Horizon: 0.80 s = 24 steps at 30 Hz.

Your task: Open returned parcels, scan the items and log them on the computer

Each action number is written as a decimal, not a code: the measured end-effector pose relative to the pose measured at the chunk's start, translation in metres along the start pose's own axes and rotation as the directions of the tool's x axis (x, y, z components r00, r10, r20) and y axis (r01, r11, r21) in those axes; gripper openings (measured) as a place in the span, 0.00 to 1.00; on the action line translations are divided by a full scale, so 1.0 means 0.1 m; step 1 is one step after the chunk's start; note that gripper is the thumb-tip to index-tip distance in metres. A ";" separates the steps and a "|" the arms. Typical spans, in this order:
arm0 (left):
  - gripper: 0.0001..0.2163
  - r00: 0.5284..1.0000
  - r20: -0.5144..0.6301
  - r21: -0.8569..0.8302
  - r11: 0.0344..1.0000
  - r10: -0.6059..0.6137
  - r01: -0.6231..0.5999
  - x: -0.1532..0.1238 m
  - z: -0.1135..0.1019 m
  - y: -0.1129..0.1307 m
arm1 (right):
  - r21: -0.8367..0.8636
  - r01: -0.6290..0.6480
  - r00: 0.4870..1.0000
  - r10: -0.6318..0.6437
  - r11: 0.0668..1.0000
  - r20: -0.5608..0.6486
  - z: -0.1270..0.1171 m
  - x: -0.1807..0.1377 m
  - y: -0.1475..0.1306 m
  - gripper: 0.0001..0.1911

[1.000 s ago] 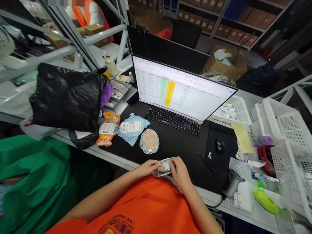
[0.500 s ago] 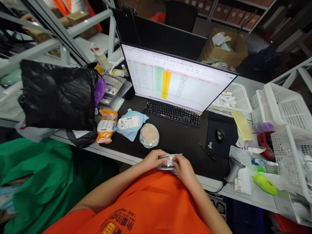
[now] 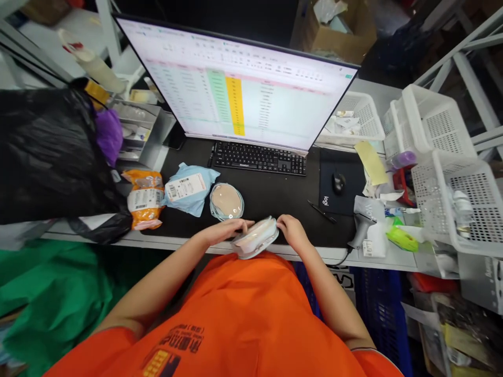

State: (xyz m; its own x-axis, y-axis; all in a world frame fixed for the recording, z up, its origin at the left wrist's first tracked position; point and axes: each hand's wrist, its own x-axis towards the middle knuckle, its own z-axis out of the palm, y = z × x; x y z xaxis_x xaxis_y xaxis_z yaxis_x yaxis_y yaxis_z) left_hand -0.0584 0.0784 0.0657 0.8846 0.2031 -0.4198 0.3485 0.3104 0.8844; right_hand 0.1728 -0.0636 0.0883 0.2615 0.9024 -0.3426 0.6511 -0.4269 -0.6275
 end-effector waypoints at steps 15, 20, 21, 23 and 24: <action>0.49 0.916 0.395 0.128 0.983 0.072 -0.132 0.09 0.09 0.31 | 0.127 0.295 0.955 -0.297 0.947 -0.002 -0.44 -0.69 -0.57 0.10; 0.47 0.941 0.326 0.276 0.944 0.085 -0.181 0.01 0.16 0.37 | 0.057 0.275 0.961 -0.274 0.960 -0.024 -0.48 -0.77 -0.49 0.09; 0.48 0.949 0.296 0.337 0.918 0.107 -0.209 -0.03 0.20 0.41 | 0.019 0.249 0.968 -0.248 0.968 -0.034 -0.49 -0.76 -0.47 0.09; 0.51 0.953 0.256 0.465 0.844 0.160 -0.267 -0.15 0.28 0.51 | -0.069 0.179 0.982 -0.183 0.981 -0.049 -0.49 -0.69 -0.45 0.08; 0.53 0.950 0.246 0.515 0.804 0.191 -0.295 -0.21 0.33 0.57 | -0.106 0.148 0.987 -0.153 0.983 -0.048 -0.48 -0.63 -0.44 0.08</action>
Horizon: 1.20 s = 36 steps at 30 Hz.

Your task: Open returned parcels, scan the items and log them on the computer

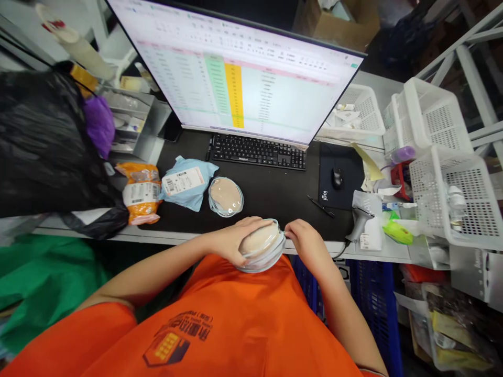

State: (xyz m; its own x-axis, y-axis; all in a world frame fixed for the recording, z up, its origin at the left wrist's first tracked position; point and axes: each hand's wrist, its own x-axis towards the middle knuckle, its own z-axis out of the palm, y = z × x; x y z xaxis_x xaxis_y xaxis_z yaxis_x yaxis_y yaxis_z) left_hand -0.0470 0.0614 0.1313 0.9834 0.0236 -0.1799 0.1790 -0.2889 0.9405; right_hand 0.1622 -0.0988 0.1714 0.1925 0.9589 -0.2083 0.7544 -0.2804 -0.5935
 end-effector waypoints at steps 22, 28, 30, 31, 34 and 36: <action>0.45 0.907 -0.394 -0.466 0.819 0.148 -0.336 -0.16 -0.01 -0.38 | -0.314 0.453 0.874 -0.347 0.834 0.340 0.02 0.21 -0.56 0.27; 0.43 0.985 -0.144 -0.572 0.804 0.097 -0.163 0.00 -0.16 -0.43 | -0.205 0.564 0.802 -0.471 0.800 0.367 0.14 0.47 -0.43 0.19; 0.42 0.994 -0.099 -0.603 0.791 0.057 -0.105 0.03 -0.19 -0.44 | -0.208 0.500 0.845 -0.422 0.840 0.328 0.14 0.52 -0.36 0.14; 0.42 0.995 -0.091 -0.621 0.779 0.027 -0.078 0.04 -0.19 -0.44 | -0.188 0.468 0.867 -0.408 0.863 0.287 0.13 0.53 -0.33 0.14; 0.41 0.992 -0.086 -0.713 0.701 -0.090 0.002 0.03 -0.16 -0.45 | -0.005 0.307 0.951 -0.307 0.952 -0.023 0.05 0.49 -0.23 0.15; 0.41 0.987 -0.084 -0.743 0.669 -0.137 0.029 0.02 -0.14 -0.45 | 0.200 0.130 0.941 -0.057 0.971 -0.334 -0.01 0.45 -0.15 0.13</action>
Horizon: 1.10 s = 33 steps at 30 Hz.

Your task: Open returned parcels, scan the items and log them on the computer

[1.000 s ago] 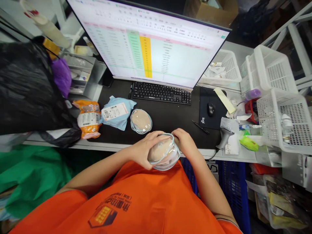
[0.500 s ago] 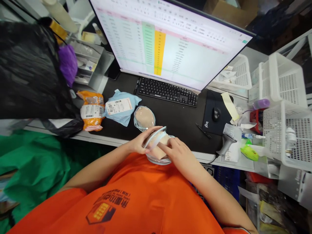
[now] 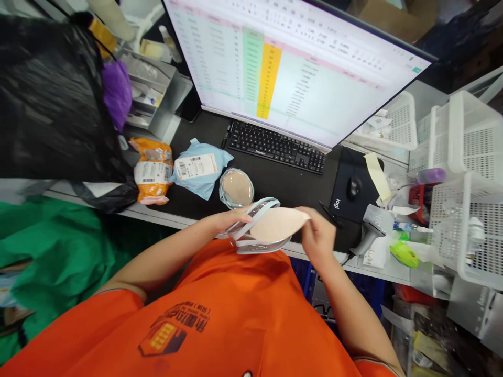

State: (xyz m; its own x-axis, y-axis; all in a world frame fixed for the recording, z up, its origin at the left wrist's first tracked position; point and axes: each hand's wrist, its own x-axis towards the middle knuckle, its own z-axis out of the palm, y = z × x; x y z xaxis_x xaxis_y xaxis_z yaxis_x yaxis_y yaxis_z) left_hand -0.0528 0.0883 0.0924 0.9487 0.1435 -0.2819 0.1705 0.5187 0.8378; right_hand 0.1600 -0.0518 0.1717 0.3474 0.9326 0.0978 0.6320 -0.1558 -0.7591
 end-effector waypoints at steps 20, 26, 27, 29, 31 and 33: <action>0.52 0.813 -0.156 0.916 0.390 0.560 -0.093 -0.11 0.53 0.11 | 0.900 -0.110 0.556 0.776 0.422 -0.297 0.16 0.06 -0.22 0.27; 0.53 0.742 -0.079 0.938 0.301 0.665 -0.170 -0.13 0.51 0.10 | 0.925 -0.105 0.539 0.802 0.366 -0.256 0.13 0.02 -0.42 0.17; 0.53 0.737 -0.077 0.940 0.296 0.671 -0.171 -0.13 0.51 0.11 | 0.928 -0.097 0.535 0.805 0.359 -0.255 0.13 0.02 -0.43 0.17; 0.52 0.730 -0.075 0.942 0.289 0.680 -0.172 -0.13 0.51 0.11 | 0.938 -0.077 0.535 0.808 0.337 -0.247 0.12 0.03 -0.43 0.19; 0.52 0.723 -0.074 0.942 0.286 0.687 -0.175 -0.13 0.50 0.11 | 0.949 -0.061 0.540 0.810 0.309 -0.229 0.12 0.04 -0.43 0.21; 0.52 0.715 -0.074 0.942 0.285 0.695 -0.179 -0.13 0.50 0.10 | 0.956 -0.051 0.543 0.811 0.291 -0.218 0.12 0.04 -0.44 0.22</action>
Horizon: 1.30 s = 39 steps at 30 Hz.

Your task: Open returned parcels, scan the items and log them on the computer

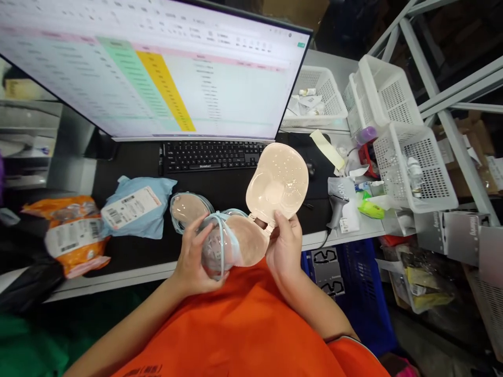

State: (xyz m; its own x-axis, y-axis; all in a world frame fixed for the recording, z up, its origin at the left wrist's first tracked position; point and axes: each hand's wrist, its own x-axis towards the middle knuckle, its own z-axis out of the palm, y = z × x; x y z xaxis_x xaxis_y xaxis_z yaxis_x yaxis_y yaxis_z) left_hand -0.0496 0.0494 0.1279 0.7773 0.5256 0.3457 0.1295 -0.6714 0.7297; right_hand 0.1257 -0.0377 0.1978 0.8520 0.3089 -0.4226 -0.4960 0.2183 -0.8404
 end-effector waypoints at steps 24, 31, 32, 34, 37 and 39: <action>0.55 0.995 -0.070 0.031 0.997 0.071 -0.069 -0.02 0.03 0.01 | -0.009 -0.097 0.994 0.097 0.995 -0.045 0.01 -0.01 -0.07 0.23; 0.55 0.995 -0.059 0.057 0.996 0.077 -0.073 -0.02 0.01 0.05 | -0.024 -0.153 0.987 0.151 0.988 -0.060 -0.02 0.09 -0.05 0.22; 0.55 0.996 -0.054 0.060 0.996 0.074 -0.071 -0.02 0.01 0.05 | -0.014 -0.161 0.986 0.160 0.987 -0.049 -0.02 0.11 -0.04 0.22; 0.54 0.997 -0.043 0.064 0.996 0.068 -0.065 -0.03 0.01 0.05 | 0.011 -0.176 0.984 0.176 0.984 -0.029 -0.03 0.15 -0.01 0.23; 0.55 0.998 -0.023 0.066 0.996 0.054 -0.052 -0.03 0.01 0.03 | 0.025 -0.185 0.982 0.186 0.982 -0.035 -0.05 0.20 0.03 0.24; 0.55 0.999 -0.005 0.064 0.997 0.039 -0.039 -0.04 0.02 0.01 | 0.015 -0.181 0.982 0.182 0.983 -0.046 -0.06 0.22 0.06 0.24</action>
State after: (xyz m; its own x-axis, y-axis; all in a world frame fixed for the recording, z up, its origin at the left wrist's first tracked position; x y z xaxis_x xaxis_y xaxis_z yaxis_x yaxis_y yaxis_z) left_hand -0.0516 0.0454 0.1266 0.7788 0.5014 0.3768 0.1386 -0.7235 0.6762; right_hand 0.1427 -0.0352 0.1811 0.7547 0.3001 -0.5834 -0.6445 0.1729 -0.7448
